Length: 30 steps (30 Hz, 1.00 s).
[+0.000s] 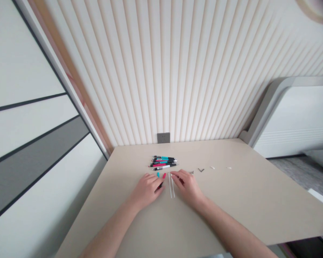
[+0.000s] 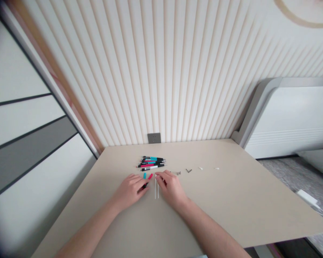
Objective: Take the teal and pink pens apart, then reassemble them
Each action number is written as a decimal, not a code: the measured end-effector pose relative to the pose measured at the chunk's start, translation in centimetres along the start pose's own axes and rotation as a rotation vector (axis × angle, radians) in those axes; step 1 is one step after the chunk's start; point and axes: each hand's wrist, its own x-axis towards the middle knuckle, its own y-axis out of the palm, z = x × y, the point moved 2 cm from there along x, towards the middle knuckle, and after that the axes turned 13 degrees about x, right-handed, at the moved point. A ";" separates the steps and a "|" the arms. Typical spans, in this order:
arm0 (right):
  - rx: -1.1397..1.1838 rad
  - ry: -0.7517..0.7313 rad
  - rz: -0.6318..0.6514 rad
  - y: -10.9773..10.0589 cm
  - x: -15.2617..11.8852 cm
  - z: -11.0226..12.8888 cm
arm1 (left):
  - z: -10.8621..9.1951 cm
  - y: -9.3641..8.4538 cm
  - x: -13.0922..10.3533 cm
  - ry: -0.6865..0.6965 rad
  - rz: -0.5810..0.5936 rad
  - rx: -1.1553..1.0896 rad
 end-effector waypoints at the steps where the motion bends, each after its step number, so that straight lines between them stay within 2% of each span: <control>1: -0.009 -0.004 -0.001 0.0 0.0 0.0 | -0.1 0.1 0.0 0.009 0.009 0.008; 7: -0.034 -0.015 0.011 0.2 -0.1 -0.3 | -0.4 0.8 0.0 0.053 0.087 0.073; 17: -0.012 0.116 0.058 0.2 -0.1 -0.9 | 0.1 1.3 -0.2 0.071 0.115 0.072; 23: -0.026 0.042 0.052 -0.3 0.3 -0.8 | 0.3 0.6 0.0 0.038 0.109 0.053; 30: -0.015 0.108 -0.006 -0.4 0.3 -1.9 | 1.2 -0.4 -0.4 -0.006 0.167 0.049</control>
